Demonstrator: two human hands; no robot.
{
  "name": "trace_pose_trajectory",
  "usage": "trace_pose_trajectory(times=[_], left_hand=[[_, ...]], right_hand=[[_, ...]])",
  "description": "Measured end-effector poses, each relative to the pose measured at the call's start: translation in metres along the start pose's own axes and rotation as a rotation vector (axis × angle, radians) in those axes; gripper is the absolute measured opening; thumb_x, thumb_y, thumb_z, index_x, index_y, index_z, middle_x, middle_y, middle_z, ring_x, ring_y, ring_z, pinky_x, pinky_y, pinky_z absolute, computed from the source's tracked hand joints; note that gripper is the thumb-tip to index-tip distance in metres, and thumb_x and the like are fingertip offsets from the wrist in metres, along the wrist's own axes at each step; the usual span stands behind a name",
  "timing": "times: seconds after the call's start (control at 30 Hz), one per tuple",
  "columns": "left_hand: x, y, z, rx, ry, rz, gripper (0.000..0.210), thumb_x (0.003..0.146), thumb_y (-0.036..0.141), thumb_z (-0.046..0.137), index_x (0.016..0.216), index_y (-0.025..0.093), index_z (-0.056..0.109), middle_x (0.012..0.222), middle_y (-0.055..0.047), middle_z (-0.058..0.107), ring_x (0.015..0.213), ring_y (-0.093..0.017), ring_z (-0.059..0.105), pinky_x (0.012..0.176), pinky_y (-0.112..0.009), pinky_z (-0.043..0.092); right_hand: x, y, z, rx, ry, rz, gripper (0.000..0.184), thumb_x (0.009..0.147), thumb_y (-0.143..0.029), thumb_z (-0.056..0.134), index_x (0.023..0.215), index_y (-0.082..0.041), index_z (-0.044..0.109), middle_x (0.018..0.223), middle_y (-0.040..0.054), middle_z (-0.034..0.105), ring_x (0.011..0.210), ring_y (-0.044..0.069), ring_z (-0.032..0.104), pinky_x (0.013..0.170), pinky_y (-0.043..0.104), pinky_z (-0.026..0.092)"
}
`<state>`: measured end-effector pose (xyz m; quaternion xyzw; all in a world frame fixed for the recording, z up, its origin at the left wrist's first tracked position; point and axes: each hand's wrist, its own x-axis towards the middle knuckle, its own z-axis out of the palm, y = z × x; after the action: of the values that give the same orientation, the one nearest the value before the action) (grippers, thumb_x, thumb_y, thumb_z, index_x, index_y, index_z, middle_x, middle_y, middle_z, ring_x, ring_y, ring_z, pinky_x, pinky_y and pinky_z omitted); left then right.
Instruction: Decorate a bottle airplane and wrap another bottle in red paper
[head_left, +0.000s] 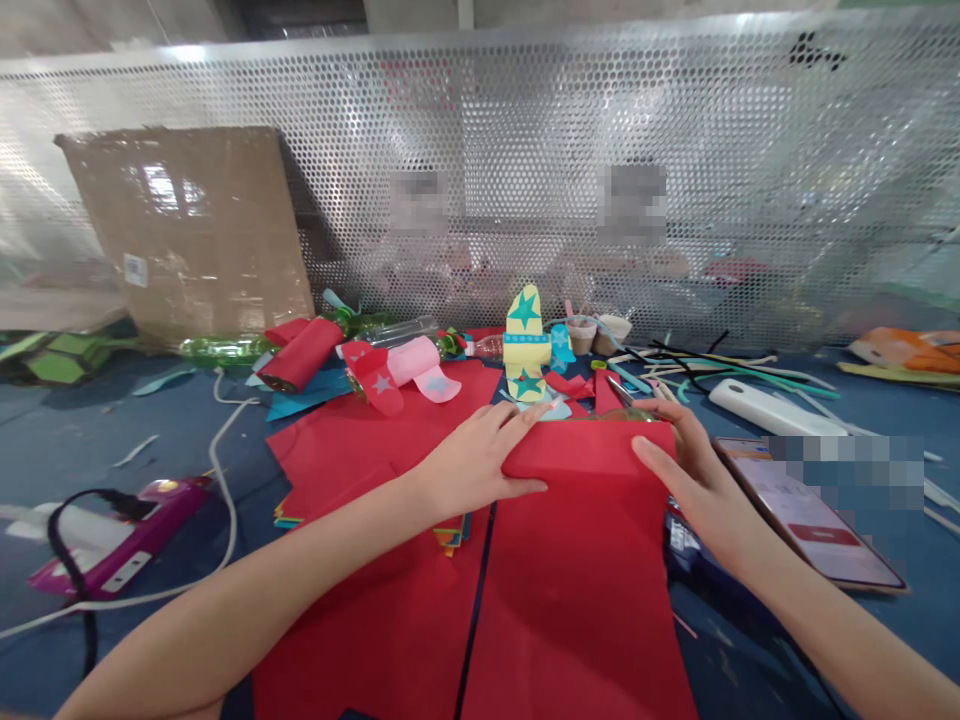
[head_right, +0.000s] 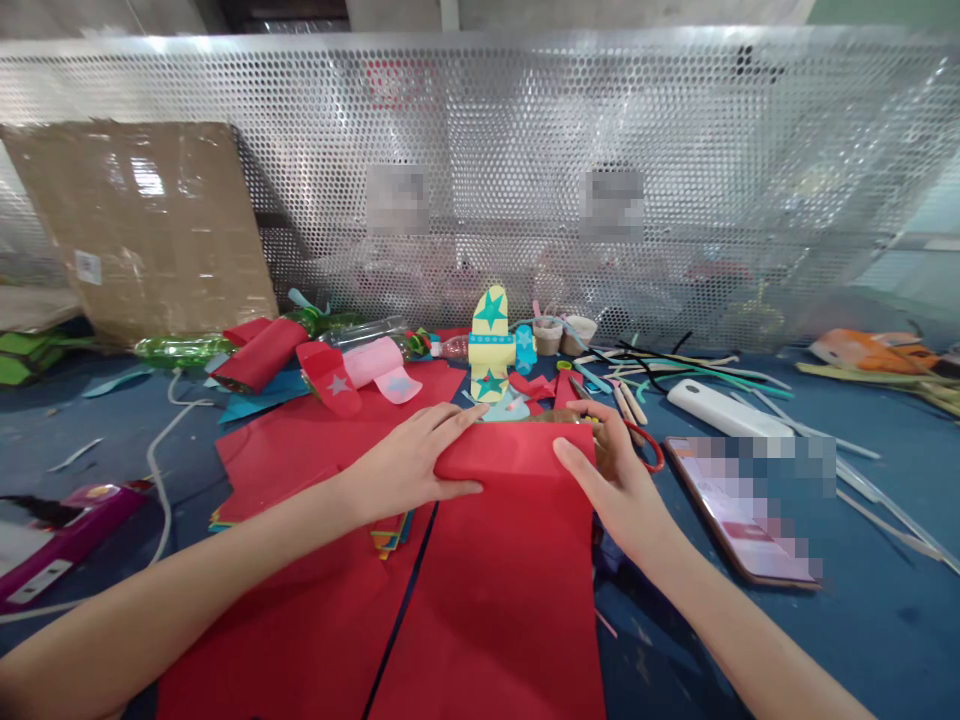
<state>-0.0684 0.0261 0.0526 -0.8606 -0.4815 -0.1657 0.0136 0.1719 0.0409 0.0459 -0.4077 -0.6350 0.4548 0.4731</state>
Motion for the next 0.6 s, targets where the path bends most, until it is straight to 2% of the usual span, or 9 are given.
trace_pose_trajectory(times=[0.1, 0.2, 0.27, 0.33, 0.47, 0.53, 0.6], left_hand=[[0.001, -0.004, -0.003, -0.069, -0.015, -0.039, 0.079, 0.079, 0.054, 0.063, 0.142, 0.016, 0.032, 0.125, -0.015, 0.051, 0.115, -0.029, 0.050, 0.100, -0.045, 0.040], [0.003, -0.008, -0.011, -0.128, -0.033, -0.107, 0.078, 0.077, 0.054, 0.064, 0.140, 0.018, 0.035, 0.122, -0.013, 0.053, 0.112, -0.029, 0.052, 0.098, -0.045, 0.042], [0.004, -0.010, -0.017, -0.160, -0.062, -0.136, 0.077, 0.076, 0.053, 0.064, 0.139, 0.020, 0.037, 0.120, -0.013, 0.054, 0.110, -0.029, 0.054, 0.096, -0.044, 0.044], [0.005, -0.012, -0.023, -0.182, -0.104, -0.142, 0.078, 0.073, 0.053, 0.066, 0.139, 0.020, 0.038, 0.121, -0.012, 0.056, 0.110, -0.029, 0.055, 0.096, -0.044, 0.044], [0.005, -0.012, -0.025, -0.195, -0.137, -0.117, 0.085, 0.070, 0.054, 0.069, 0.140, 0.021, 0.036, 0.125, -0.014, 0.055, 0.114, -0.031, 0.053, 0.097, -0.046, 0.043], [0.005, -0.012, -0.024, -0.197, -0.109, -0.099, 0.088, 0.070, 0.052, 0.070, 0.142, 0.019, 0.032, 0.126, -0.015, 0.054, 0.114, -0.031, 0.053, 0.097, -0.046, 0.043], [0.004, -0.012, -0.021, -0.192, -0.071, -0.080, 0.093, 0.070, 0.049, 0.071, 0.144, 0.018, 0.025, 0.125, -0.015, 0.055, 0.113, -0.031, 0.054, 0.095, -0.046, 0.044]], right_hand=[[0.001, 0.005, -0.006, -0.120, -0.031, -0.109, 0.058, 0.079, -0.053, 0.061, 0.126, -0.031, 0.035, 0.124, 0.0113, 0.055, 0.102, 0.023, 0.063, 0.079, 0.037, 0.057], [0.000, 0.004, -0.013, -0.438, 0.040, -0.368, 0.076, 0.077, -0.048, 0.066, 0.139, -0.031, 0.026, 0.145, 0.0139, 0.033, 0.128, 0.030, 0.044, 0.096, 0.048, 0.048], [-0.001, 0.000, -0.016, -0.681, 0.049, -0.535, 0.067, 0.079, -0.043, 0.065, 0.137, -0.032, 0.032, 0.149, 0.0112, 0.028, 0.134, 0.032, 0.035, 0.103, 0.053, 0.040], [-0.001, -0.003, -0.017, -0.845, 0.005, -0.629, 0.052, 0.085, -0.038, 0.060, 0.132, -0.033, 0.039, 0.147, 0.0097, 0.030, 0.135, 0.031, 0.034, 0.105, 0.054, 0.037], [0.002, -0.002, -0.018, -0.932, -0.052, -0.660, 0.041, 0.089, -0.032, 0.053, 0.129, -0.030, 0.043, 0.147, 0.0093, 0.032, 0.135, 0.028, 0.035, 0.105, 0.050, 0.040], [0.004, 0.001, -0.018, -0.937, -0.063, -0.657, 0.038, 0.089, -0.030, 0.054, 0.126, -0.028, 0.044, 0.147, 0.0094, 0.034, 0.135, 0.027, 0.035, 0.104, 0.049, 0.041], [0.005, 0.002, -0.018, -0.936, -0.078, -0.651, 0.038, 0.088, -0.028, 0.054, 0.124, -0.026, 0.043, 0.143, 0.0101, 0.041, 0.133, 0.027, 0.039, 0.104, 0.049, 0.041]])
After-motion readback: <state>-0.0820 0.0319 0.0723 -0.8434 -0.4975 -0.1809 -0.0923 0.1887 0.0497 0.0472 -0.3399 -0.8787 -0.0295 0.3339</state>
